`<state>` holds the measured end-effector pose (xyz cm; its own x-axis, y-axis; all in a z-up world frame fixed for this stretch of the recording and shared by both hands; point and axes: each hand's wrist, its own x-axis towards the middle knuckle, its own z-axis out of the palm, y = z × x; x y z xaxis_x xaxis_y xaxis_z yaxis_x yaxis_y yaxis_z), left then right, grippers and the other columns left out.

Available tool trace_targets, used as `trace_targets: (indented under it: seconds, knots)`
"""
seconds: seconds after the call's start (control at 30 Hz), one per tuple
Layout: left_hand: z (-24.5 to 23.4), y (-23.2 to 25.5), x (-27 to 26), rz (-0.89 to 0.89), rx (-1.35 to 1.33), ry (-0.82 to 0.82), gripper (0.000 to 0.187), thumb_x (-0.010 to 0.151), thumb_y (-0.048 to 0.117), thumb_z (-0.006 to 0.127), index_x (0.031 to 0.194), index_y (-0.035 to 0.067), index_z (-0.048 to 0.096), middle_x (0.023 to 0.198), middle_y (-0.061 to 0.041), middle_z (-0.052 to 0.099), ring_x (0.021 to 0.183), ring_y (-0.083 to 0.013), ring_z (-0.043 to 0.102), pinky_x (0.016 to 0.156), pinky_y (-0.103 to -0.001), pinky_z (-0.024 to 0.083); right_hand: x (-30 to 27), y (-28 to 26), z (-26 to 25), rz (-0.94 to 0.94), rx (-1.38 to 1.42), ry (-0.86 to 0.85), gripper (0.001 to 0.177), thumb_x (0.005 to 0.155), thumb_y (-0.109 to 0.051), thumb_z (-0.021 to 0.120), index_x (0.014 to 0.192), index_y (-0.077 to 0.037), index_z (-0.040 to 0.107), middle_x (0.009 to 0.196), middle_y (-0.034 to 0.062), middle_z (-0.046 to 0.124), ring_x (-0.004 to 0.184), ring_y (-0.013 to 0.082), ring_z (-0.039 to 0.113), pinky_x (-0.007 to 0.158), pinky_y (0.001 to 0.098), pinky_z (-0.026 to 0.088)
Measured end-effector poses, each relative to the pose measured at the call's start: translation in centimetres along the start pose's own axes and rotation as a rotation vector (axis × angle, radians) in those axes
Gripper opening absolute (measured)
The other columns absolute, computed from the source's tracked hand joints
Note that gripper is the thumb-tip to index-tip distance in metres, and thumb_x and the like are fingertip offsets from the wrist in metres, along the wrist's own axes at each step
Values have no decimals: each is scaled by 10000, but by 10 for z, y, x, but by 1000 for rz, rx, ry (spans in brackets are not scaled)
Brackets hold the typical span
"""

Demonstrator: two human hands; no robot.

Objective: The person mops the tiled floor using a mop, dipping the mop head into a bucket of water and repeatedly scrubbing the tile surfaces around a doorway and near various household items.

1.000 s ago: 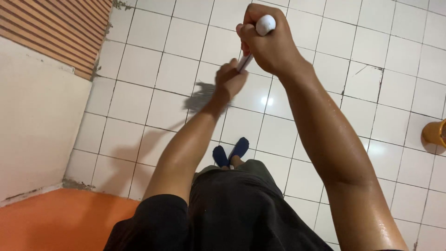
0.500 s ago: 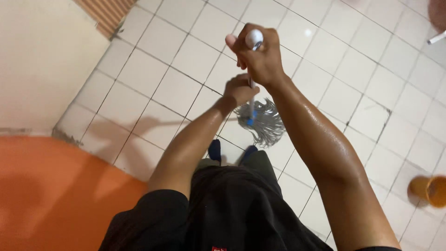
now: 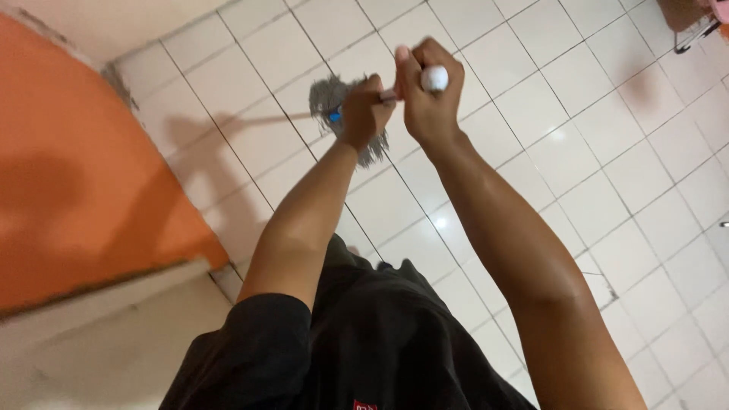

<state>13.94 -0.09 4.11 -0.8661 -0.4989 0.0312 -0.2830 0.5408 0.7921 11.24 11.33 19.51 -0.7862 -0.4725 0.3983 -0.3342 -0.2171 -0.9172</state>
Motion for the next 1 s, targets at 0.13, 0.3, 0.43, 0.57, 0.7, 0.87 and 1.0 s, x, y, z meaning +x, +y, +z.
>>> trace_targets:
  seconds: [0.13,0.3,0.43,0.57,0.7,0.87,1.0]
  knots:
    - [-2,39,-42,2,14,52,253,852,278,712,857,67,573,831,-137,675,835,-358,660,739,-461,525,-10,-39,-17,13,-54,-89,401,1085,-66,631,767,-91,389,645,2,492,546,72,462,493,271,392]
    - [-11,79,-112,-69,6,20,292,755,308,735,935,87,673,865,-123,725,847,-336,688,756,-437,538,-24,-88,-19,168,22,-242,413,1075,-86,637,744,-110,392,608,-23,448,501,59,401,437,271,331]
    - [-20,85,-166,-208,-83,-6,281,720,291,672,948,136,728,802,-94,753,772,-316,716,746,-408,571,-46,-106,-1,254,25,-347,395,1069,-121,649,749,-118,417,607,-33,456,494,48,401,428,264,337]
    - [-39,65,-191,-191,184,-58,255,751,345,699,832,106,733,796,-111,737,784,-327,722,759,-428,578,-66,-113,25,233,103,-381,390,1047,-129,701,750,-106,449,594,-12,488,475,57,428,420,266,341]
    - [-66,38,-201,-140,239,-3,250,752,341,702,885,133,741,878,-105,745,825,-333,708,768,-460,556,-89,-112,46,94,175,-365,363,1037,-128,708,778,-92,456,589,6,507,473,72,453,437,276,349]
    - [-92,-2,-215,-181,76,195,188,808,244,663,969,158,708,1000,-83,737,924,-313,698,774,-440,542,-131,-91,64,-178,62,-429,362,1076,-173,707,812,-54,488,682,33,541,604,101,516,554,287,409]
    - [-103,-27,-247,-179,-49,235,180,910,275,679,999,119,684,969,-97,738,926,-310,713,797,-425,558,-173,-84,78,-69,139,-564,377,1115,-228,654,811,-80,489,686,12,543,639,86,554,595,268,456]
